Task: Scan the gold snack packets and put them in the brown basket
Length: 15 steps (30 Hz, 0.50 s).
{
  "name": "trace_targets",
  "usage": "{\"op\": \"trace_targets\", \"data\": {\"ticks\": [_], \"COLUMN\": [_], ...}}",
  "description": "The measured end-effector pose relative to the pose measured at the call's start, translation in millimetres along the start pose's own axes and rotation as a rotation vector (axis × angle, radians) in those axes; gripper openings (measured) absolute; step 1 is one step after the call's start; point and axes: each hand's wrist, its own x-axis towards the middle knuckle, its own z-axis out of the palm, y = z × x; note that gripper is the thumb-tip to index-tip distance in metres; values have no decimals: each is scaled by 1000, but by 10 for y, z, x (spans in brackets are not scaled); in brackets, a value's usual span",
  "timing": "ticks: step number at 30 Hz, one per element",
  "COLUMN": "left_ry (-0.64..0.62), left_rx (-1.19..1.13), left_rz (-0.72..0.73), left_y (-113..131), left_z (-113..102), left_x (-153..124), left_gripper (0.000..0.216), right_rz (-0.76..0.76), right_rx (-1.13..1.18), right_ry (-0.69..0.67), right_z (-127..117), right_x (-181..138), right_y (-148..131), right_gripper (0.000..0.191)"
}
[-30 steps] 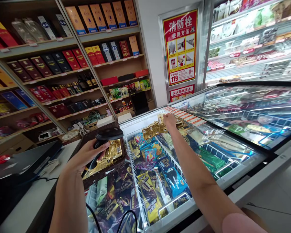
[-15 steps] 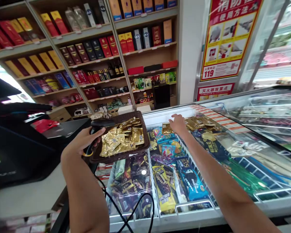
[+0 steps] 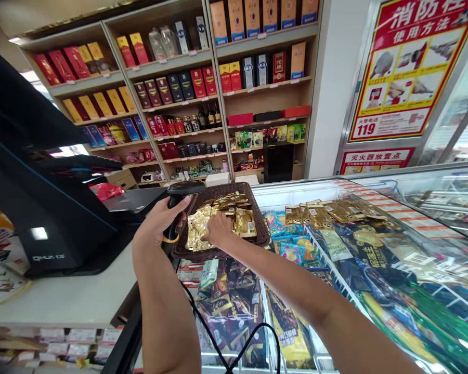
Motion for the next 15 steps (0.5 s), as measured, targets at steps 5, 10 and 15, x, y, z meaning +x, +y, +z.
{"op": "trace_targets", "data": {"ticks": [5, 10, 15], "left_ry": [-24, -54, -196], "left_rx": [17, 44, 35], "left_rz": [-7, 17, 39], "left_y": [54, 144, 258], "left_z": [55, 146, 335], "left_x": [-2, 12, 57], "left_gripper": [56, 58, 55], "right_rz": [82, 125, 171], "right_rx": [495, 873, 973], "right_ry": [37, 270, 483], "right_z": [-100, -411, -736], "right_x": [-6, -237, -453], "right_y": [369, 1132, 1843], "right_gripper": [16, 17, 36]}}
